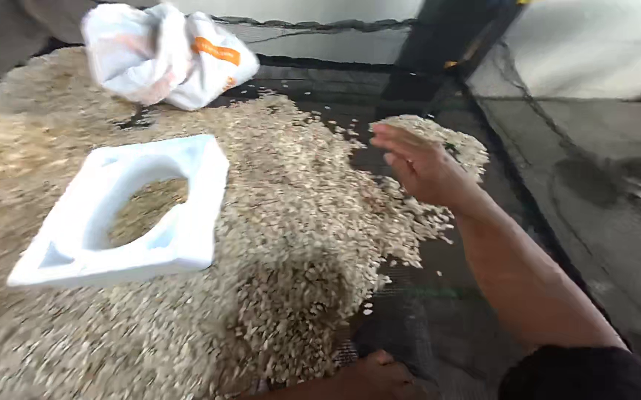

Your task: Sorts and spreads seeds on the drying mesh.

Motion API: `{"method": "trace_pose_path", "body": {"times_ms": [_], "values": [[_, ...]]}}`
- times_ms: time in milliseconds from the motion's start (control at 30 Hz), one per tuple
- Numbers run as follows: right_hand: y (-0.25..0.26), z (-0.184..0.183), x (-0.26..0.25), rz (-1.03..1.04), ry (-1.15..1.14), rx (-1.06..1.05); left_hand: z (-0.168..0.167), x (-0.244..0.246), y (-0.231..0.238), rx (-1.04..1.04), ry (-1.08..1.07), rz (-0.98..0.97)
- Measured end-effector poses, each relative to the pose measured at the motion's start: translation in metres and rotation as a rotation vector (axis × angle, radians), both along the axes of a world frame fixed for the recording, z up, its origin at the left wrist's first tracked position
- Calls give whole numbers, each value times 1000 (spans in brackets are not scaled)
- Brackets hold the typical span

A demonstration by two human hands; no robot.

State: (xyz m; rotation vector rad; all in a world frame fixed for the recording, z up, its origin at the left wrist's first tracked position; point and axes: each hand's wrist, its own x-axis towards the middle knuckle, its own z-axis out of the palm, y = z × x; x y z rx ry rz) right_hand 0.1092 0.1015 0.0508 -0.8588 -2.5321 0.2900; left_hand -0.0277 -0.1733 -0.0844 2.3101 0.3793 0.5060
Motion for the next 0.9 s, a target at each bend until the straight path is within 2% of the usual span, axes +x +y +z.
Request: {"method": "trace_pose_path", "body": {"times_ms": [133, 233, 400, 600, 900], "values": [[22, -47, 140, -588, -23, -133, 7, 5, 4, 19, 62, 5], [20, -80, 192, -811, -147, -238, 8, 6, 6, 0, 79, -11], [13, -102, 187, -753, -229, -332, 4, 4, 5, -28, 77, -3], [30, -98, 171, -603, -105, -136, 5, 3, 5, 32, 83, 2], [56, -104, 165, -534, -140, -156, 2, 3, 5, 32, 93, -9]]}}
